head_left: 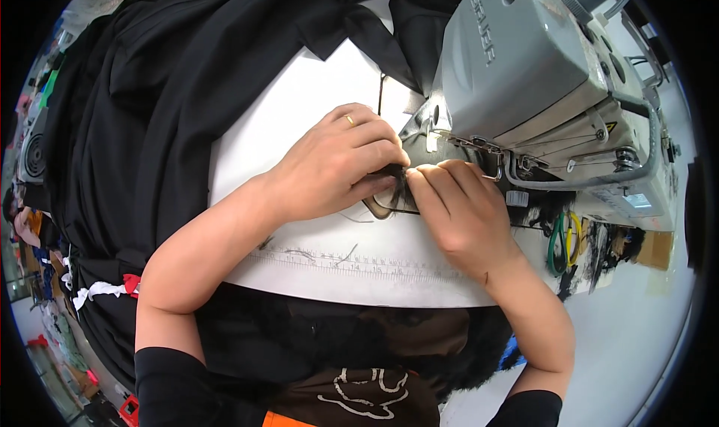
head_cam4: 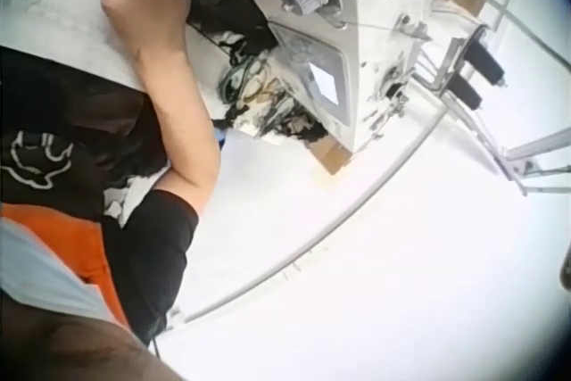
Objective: Sewing a black fabric garment piece using an industrial sewing machine.
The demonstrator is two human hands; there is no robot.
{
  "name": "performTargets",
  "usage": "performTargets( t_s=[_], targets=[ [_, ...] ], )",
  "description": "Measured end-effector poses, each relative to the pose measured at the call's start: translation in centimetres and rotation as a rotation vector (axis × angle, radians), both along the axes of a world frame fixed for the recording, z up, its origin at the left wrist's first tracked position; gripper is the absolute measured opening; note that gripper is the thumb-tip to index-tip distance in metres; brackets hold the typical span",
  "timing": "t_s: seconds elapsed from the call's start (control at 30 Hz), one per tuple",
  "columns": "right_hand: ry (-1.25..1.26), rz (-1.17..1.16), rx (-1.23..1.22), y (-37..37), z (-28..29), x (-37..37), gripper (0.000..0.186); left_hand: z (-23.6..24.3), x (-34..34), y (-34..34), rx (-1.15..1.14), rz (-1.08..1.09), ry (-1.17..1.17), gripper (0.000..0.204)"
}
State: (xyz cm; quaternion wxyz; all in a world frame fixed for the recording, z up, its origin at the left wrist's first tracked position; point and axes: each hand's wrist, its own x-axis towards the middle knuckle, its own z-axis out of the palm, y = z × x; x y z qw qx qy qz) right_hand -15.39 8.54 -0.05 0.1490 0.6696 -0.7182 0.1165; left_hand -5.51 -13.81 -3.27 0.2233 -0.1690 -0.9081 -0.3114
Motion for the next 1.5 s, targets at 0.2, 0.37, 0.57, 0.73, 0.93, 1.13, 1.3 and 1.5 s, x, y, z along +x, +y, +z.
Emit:
performTargets(
  t_s=[0.2,0.37,0.57,0.73,0.93,1.13,1.3,1.5],
  targets=[
    [0.123,0.052,0.044,0.2,-0.1,-0.6,0.036,-0.1,0.3,0.5,-0.134,0.027,0.148,0.026],
    [0.038,0.000,-0.038,0.6,-1.0,-0.3,0.035,0.3,0.5,0.6,-0.333,0.036,0.164,0.021],
    [0.009,-0.049,-0.027,1.1,-0.9,0.3,0.035,1.2,1.2,1.5,-0.384,0.039,0.140,0.021],
    [-0.003,-0.060,0.077,1.5,-0.6,0.3,0.037,0.8,1.3,1.5,-0.345,0.026,0.115,0.019],
    [-0.248,-0.051,-0.007,2.7,-1.2,0.3,0.036,1.0,1.5,1.7,-0.222,0.004,0.072,0.030],
    [-0.158,-0.053,-0.039,3.2,-2.4,-0.2,0.032,0.1,1.2,2.0,-0.216,0.022,0.059,0.018],
    [-0.053,-0.102,0.008,3.5,-1.3,-1.9,0.031,1.3,-0.2,2.0,-0.294,0.037,0.078,0.024],
    [-0.188,-0.133,0.072,3.5,-2.1,-2.9,0.032,0.8,-1.1,1.8,-0.230,0.049,0.095,0.025]
  ],
)
